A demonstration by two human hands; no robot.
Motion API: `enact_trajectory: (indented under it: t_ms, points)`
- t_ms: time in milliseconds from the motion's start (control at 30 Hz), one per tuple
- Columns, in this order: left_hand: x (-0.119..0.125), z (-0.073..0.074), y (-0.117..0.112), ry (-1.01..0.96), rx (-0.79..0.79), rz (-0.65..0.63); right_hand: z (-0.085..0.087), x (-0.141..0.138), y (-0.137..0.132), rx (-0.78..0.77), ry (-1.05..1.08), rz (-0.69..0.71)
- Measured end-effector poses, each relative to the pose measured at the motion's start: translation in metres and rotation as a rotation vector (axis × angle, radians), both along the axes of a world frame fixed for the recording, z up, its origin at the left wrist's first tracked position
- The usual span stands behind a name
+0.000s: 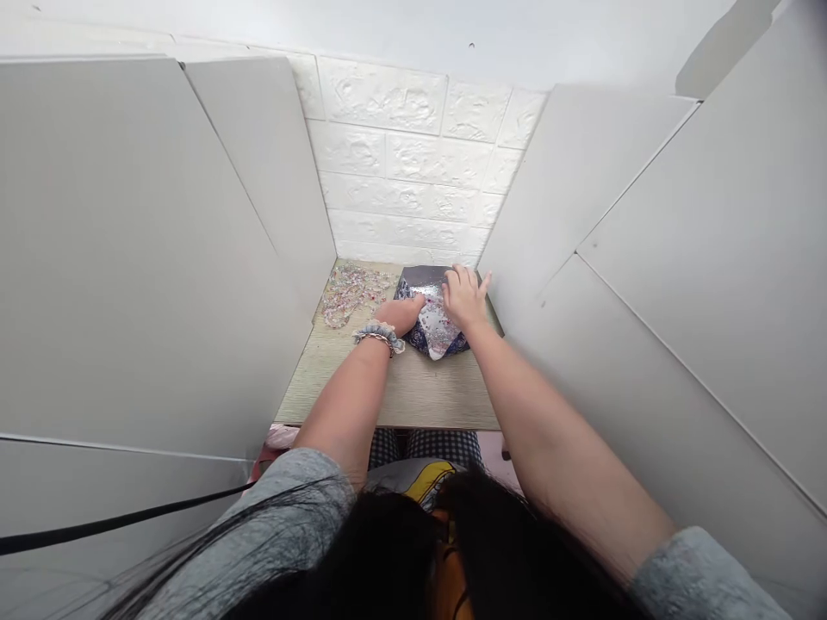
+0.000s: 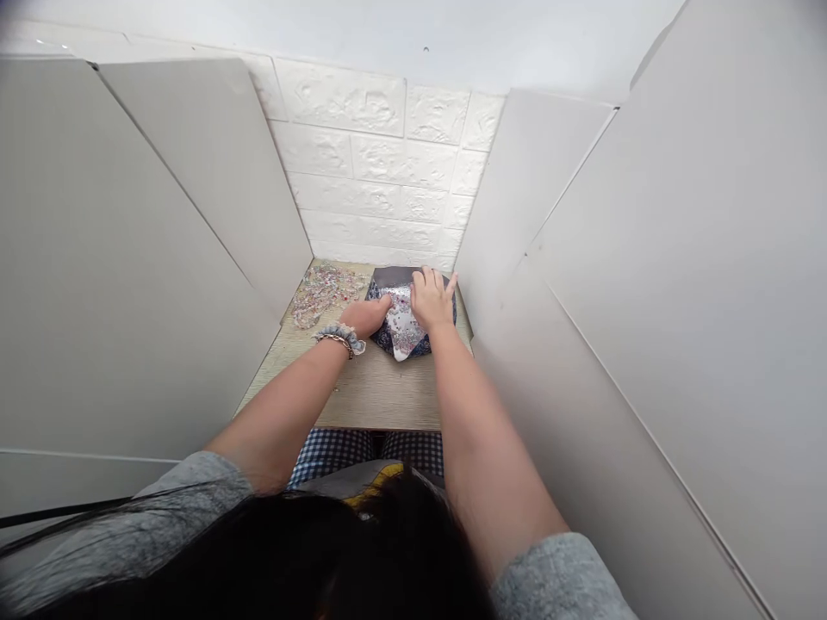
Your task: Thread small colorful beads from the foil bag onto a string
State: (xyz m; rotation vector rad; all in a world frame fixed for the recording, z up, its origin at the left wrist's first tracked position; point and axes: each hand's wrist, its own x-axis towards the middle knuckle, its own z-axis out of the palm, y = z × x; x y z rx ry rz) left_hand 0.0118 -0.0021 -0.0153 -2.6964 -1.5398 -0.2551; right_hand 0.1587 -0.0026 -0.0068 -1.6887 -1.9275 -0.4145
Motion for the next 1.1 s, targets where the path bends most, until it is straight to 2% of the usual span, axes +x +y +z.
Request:
enact_trajectory:
  t_ms: [167,333,467,600,767,933,1000,1100]
  points:
    - [0.000,0.004,-0.004,0.022,0.054,-0.013,-0.002,0.010,-0.009,0.047,-0.174,0.079]
    - [0.000,0.006,-0.012,0.033,0.068,-0.015,0.003,0.013,-0.013,0.070,-0.211,0.094]
    - [-0.004,0.005,-0.019,0.049,0.024,0.008,0.004,0.011,-0.013,0.097,-0.115,0.025]
    - [-0.006,0.003,-0.024,-0.022,0.024,0.052,0.010,0.000,-0.012,0.157,0.080,-0.088]
    - [-0.008,0.003,-0.030,-0.241,0.090,0.182,0.023,-0.010,-0.008,0.286,0.340,-0.137]
    - [-0.007,0.008,-0.039,-0.599,0.113,0.223,0.035,-0.018,-0.003,0.442,0.703,-0.224]
    - [-0.005,0.011,-0.046,-0.780,0.144,0.253,0.041,-0.023,-0.006,0.509,0.790,-0.207]
    - [-0.002,0.012,-0.060,-0.973,0.147,0.240,0.054,-0.025,-0.016,0.612,0.847,-0.095]
